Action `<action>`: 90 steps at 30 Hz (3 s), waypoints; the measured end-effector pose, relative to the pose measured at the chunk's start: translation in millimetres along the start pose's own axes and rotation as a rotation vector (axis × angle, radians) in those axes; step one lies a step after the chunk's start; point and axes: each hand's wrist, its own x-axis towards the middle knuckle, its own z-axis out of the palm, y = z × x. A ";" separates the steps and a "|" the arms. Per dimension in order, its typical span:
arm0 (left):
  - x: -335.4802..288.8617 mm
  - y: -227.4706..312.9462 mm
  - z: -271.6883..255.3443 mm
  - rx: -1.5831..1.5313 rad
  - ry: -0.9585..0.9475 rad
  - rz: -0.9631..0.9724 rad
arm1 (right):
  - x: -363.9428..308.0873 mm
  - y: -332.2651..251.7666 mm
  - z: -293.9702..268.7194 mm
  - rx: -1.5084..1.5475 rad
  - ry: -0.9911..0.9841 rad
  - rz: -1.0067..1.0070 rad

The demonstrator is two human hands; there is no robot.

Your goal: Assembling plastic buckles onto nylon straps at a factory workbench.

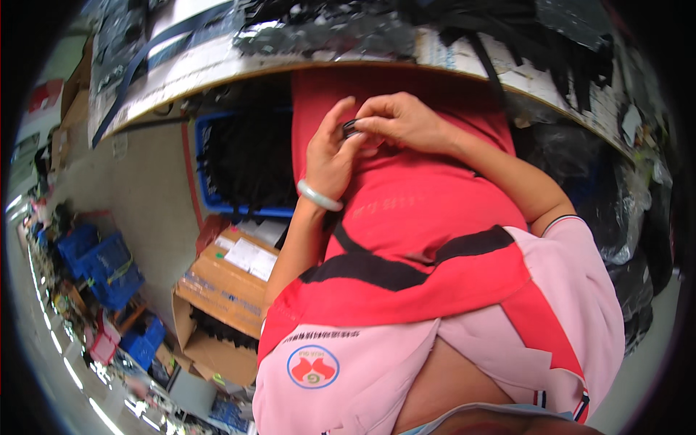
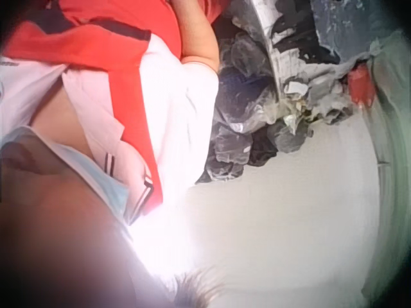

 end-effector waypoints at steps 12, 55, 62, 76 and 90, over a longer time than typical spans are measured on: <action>12.2 -15.8 -2.1 0.004 0.124 -0.082 | -41.5 -30.0 -128.2 -1.251 0.868 -0.541; 16.5 1.3 8.7 0.686 0.238 0.599 | -20.4 -33.3 -6.4 0.403 0.221 0.033; 18.0 -3.0 4.7 0.803 0.134 0.558 | -11.3 -24.7 -15.5 0.396 0.142 0.116; 25.3 6.5 15.6 -0.026 0.297 0.170 | -24.9 -46.3 -6.8 0.035 0.296 -0.347; 22.9 7.0 18.4 0.154 0.278 0.408 | -13.9 -19.7 -16.4 0.321 0.229 0.009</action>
